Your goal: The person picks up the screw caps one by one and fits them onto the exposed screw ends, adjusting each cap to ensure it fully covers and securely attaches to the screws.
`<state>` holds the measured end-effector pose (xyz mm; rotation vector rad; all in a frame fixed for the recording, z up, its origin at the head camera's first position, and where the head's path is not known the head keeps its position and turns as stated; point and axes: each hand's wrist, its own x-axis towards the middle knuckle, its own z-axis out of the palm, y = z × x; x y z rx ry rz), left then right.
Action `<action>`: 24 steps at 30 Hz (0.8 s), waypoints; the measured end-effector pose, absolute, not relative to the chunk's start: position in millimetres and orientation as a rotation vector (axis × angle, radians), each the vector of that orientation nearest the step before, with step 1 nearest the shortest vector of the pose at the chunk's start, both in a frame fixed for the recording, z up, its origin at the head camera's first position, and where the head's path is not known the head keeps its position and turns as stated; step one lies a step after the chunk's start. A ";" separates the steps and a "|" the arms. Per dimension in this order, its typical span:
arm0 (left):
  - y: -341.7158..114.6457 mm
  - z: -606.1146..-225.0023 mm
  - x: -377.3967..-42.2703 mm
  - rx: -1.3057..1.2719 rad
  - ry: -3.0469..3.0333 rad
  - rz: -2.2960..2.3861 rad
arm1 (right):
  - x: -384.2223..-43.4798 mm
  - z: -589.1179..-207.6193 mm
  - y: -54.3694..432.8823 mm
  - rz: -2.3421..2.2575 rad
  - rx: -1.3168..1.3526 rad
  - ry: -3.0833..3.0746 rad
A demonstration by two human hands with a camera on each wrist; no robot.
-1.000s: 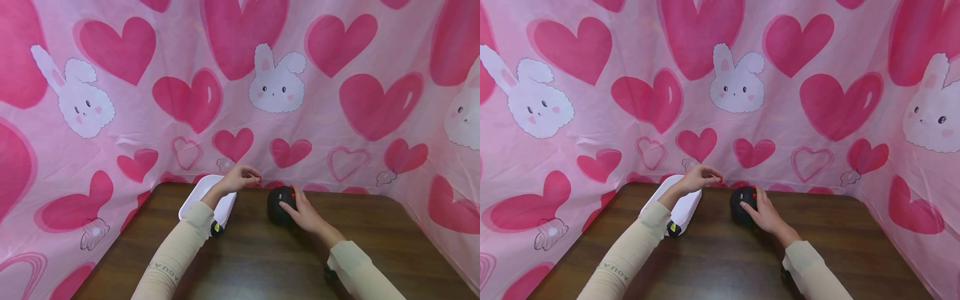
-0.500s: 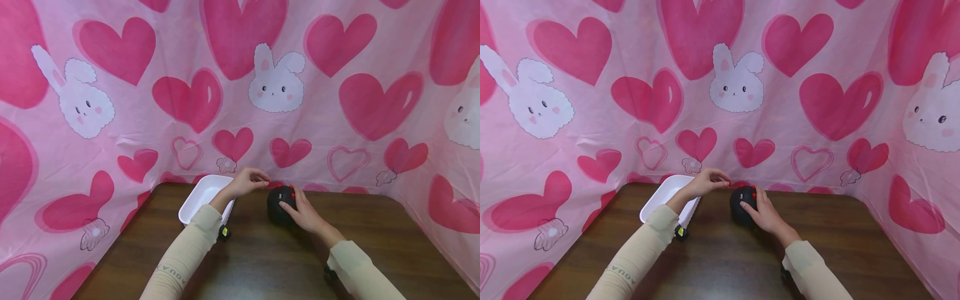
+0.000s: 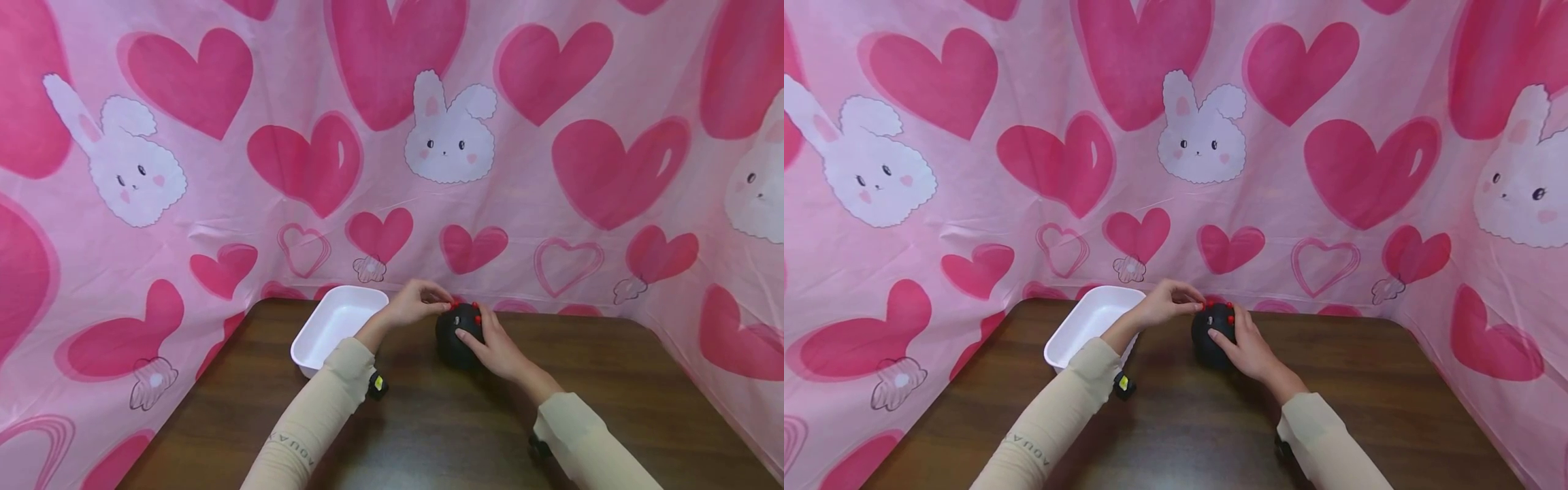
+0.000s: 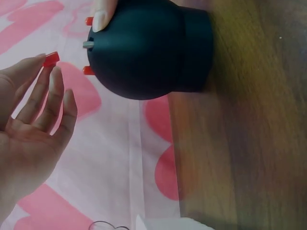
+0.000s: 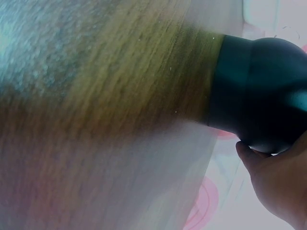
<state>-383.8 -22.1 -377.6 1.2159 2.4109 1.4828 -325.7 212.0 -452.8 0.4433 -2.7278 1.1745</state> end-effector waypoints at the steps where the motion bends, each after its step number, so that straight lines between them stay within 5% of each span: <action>1: -20.7 -378.5 -384.0 1.215 2.412 1.476 | -325.9 -452.9 212.1 1.175 0.444 -2.726; 24: -5.0 -390.0 -386.9 1.153 2.427 1.409 | -333.2 -454.9 215.3 1.169 0.488 -2.705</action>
